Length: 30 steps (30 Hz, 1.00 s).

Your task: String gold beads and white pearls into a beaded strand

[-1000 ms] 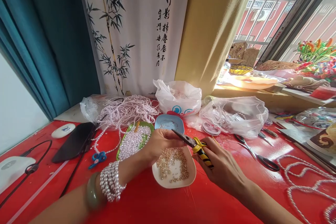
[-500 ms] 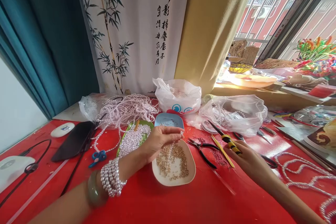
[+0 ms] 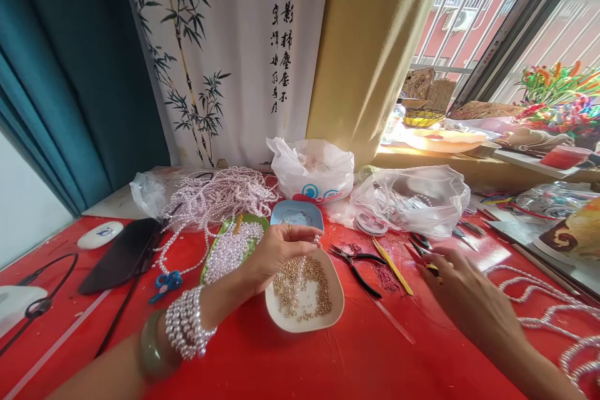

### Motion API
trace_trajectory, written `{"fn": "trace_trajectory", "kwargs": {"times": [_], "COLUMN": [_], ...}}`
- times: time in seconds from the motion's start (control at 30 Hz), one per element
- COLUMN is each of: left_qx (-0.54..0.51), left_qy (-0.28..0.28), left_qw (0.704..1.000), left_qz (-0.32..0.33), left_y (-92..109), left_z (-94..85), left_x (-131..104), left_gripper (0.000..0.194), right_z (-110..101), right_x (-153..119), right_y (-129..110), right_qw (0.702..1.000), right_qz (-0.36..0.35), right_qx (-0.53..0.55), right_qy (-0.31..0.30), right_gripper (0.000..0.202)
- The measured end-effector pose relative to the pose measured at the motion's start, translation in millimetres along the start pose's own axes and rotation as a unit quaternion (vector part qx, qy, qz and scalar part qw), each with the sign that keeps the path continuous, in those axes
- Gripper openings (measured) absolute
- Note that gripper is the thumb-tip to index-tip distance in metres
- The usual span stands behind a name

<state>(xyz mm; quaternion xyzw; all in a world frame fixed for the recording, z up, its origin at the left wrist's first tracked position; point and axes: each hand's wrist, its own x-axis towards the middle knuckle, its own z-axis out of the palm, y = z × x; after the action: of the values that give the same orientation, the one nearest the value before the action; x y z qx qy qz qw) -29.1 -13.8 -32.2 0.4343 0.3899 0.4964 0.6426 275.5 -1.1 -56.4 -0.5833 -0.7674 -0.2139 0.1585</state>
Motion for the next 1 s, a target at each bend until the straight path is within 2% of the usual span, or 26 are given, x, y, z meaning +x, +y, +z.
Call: {"fn": "trace_trajectory", "kwargs": {"times": [0.07,0.13,0.2,0.33,0.53,0.63,0.73,0.8,0.87,0.97,1.0], "left_qx": [0.001,0.006,0.008,0.006,-0.002,-0.014,-0.032,-0.053,-0.082,-0.125,-0.136], "left_qy": [-0.001,-0.008,-0.018,-0.03,-0.016,-0.007,0.0,-0.004,-0.017,-0.038,-0.045], "left_qw": [1.0,1.0,1.0,0.999,1.0,1.0,0.999,0.998,0.996,0.991,0.989], "left_qz": [0.002,0.003,0.003,0.015,0.012,0.004,-0.008,-0.019,-0.028,-0.036,-0.038], "left_y": [0.1,0.5,1.2,2.6,1.4,1.7,3.9,5.5,6.4,6.2,6.0], "left_z": [0.0,0.0,0.1,0.5,0.5,1.3,3.0,3.8,4.0,3.4,3.1], "left_x": [-0.4,-1.0,-1.7,-2.3,-0.9,-0.7,-2.0,-3.4,-4.7,-5.5,-5.4], "left_gripper": [0.025,0.026,0.026,0.027,0.026,0.026,0.024,0.024,0.025,0.025,0.025], "right_z": [-0.4,6.2,15.8,27.7,22.8,18.8,13.5,9.8,7.3,5.6,4.9], "right_x": [13.8,28.5,42.4,60.5,64.3,64.6,65.2,65.0,64.2,62.5,61.7], "right_y": [-16.9,-27.9,-32.0,-29.8,-28.8,-27.2,-26.2,-26.6,-27.1,-27.3,-27.8], "right_qw": [0.994,0.982,0.973,0.965,0.961,0.968,0.971,0.968,0.96,0.952,0.957], "right_qz": [-0.012,0.002,0.026,0.038,0.069,0.084,0.082,0.062,0.033,-0.04,-0.065], "right_qx": [0.006,0.004,0.001,0.016,0.018,0.025,0.08,0.145,0.202,0.223,0.214], "right_qy": [-0.106,-0.188,-0.227,-0.258,-0.266,-0.237,-0.209,-0.194,-0.19,-0.204,-0.184], "right_gripper": [0.028,0.029,0.03,0.026,0.018,0.016,0.014,0.015,0.026,0.04,0.04]}}
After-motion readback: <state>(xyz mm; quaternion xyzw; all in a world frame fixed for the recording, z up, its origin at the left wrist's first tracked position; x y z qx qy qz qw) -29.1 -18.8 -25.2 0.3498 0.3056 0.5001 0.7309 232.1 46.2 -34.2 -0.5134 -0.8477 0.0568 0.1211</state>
